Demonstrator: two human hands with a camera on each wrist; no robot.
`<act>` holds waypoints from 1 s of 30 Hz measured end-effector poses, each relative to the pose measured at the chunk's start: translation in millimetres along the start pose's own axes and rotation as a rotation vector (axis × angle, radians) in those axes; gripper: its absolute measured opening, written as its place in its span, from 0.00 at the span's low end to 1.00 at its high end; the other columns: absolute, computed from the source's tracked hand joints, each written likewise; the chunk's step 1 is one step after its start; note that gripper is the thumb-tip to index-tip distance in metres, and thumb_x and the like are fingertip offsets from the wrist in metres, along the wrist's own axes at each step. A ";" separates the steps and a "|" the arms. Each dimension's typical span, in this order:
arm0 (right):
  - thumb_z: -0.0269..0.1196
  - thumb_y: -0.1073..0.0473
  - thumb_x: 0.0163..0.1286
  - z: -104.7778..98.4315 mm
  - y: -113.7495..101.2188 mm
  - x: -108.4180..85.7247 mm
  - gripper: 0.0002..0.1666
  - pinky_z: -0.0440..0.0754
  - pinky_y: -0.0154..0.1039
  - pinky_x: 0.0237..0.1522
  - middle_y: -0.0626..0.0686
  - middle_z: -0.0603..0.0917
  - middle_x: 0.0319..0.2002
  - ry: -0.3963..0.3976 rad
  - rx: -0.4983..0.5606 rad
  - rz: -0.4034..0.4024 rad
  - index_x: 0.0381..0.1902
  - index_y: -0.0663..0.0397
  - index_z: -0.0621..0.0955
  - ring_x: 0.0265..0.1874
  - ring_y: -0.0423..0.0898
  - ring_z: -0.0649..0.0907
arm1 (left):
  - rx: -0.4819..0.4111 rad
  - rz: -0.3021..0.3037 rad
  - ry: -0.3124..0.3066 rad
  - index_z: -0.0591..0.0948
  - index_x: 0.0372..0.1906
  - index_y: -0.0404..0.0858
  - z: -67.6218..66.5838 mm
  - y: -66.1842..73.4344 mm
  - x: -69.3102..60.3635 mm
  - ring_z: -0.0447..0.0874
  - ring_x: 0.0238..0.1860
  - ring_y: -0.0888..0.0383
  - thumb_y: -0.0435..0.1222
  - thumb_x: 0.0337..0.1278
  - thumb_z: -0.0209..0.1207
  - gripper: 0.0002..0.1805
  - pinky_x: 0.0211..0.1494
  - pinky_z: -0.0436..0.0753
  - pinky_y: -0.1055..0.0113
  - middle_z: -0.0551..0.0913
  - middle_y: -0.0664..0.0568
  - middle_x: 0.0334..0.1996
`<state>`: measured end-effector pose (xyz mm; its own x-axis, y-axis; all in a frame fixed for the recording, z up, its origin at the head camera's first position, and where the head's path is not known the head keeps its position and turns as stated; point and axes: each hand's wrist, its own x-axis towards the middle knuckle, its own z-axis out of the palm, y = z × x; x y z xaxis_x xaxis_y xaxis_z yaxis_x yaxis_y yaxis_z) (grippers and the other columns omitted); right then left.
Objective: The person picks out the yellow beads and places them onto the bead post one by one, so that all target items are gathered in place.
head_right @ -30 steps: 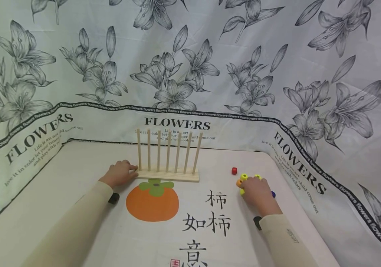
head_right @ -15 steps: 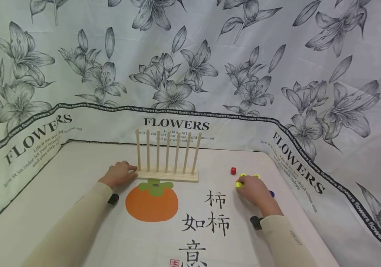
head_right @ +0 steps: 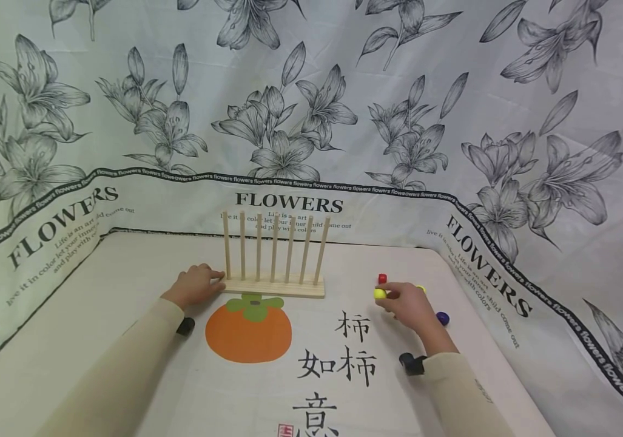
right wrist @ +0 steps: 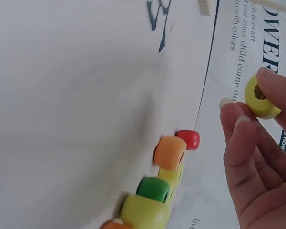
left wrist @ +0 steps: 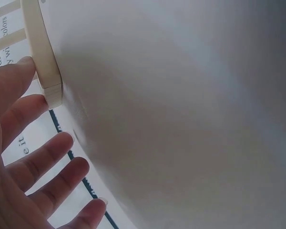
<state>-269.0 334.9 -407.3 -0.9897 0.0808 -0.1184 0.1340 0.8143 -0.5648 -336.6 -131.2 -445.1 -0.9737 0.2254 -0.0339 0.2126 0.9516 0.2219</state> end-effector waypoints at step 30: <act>0.64 0.43 0.65 3.5 -45.4 -2.7 0.32 0.75 0.57 0.58 0.56 0.81 0.56 0.032 0.256 -0.155 0.63 0.47 0.74 0.46 0.49 0.84 | -0.014 -0.022 -0.021 0.75 0.65 0.45 4.4 -3.1 5.8 0.74 0.55 0.40 0.49 0.67 0.53 0.25 0.57 0.72 0.41 0.78 0.40 0.54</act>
<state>-272.2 295.7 -384.2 -0.9999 -0.0117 0.0092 -0.0146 0.6469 -0.7625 -342.5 -131.9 -450.3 -0.9762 0.2087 -0.0589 0.1897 0.9535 0.2341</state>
